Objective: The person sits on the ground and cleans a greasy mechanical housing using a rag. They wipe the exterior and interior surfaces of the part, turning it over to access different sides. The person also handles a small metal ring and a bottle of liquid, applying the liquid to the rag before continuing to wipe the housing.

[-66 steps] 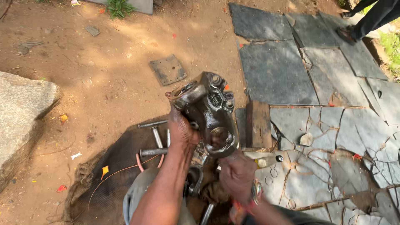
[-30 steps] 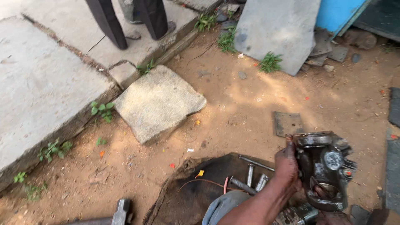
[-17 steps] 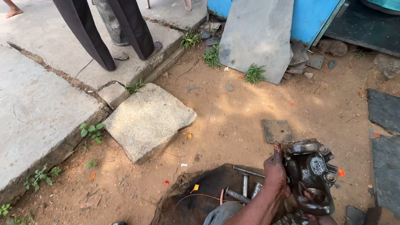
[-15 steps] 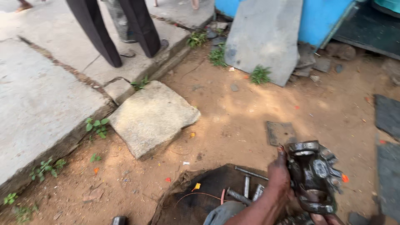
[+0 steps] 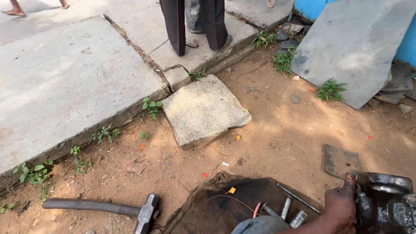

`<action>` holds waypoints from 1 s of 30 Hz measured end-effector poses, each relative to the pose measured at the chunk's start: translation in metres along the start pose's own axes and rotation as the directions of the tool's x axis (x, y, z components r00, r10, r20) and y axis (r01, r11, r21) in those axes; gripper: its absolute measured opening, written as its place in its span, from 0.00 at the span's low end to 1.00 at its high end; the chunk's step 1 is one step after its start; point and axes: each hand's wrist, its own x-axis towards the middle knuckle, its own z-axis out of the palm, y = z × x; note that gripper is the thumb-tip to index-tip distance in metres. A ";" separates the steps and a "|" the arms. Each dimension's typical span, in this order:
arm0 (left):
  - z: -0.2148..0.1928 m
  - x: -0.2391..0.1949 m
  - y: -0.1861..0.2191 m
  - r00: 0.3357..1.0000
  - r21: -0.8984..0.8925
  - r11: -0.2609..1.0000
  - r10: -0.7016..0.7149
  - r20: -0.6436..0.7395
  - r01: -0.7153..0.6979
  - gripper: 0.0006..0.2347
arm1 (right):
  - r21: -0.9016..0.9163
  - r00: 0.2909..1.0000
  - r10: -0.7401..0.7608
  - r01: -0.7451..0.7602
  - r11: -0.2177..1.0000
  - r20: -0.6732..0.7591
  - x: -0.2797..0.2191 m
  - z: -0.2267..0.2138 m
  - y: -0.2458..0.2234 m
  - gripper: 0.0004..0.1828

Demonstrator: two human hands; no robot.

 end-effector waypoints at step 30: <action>-0.015 -0.042 0.017 0.908 -0.450 0.884 0.082 0.411 0.124 0.24 | -0.073 0.927 -0.372 0.374 0.924 0.048 -0.153 -0.019 -0.037 0.10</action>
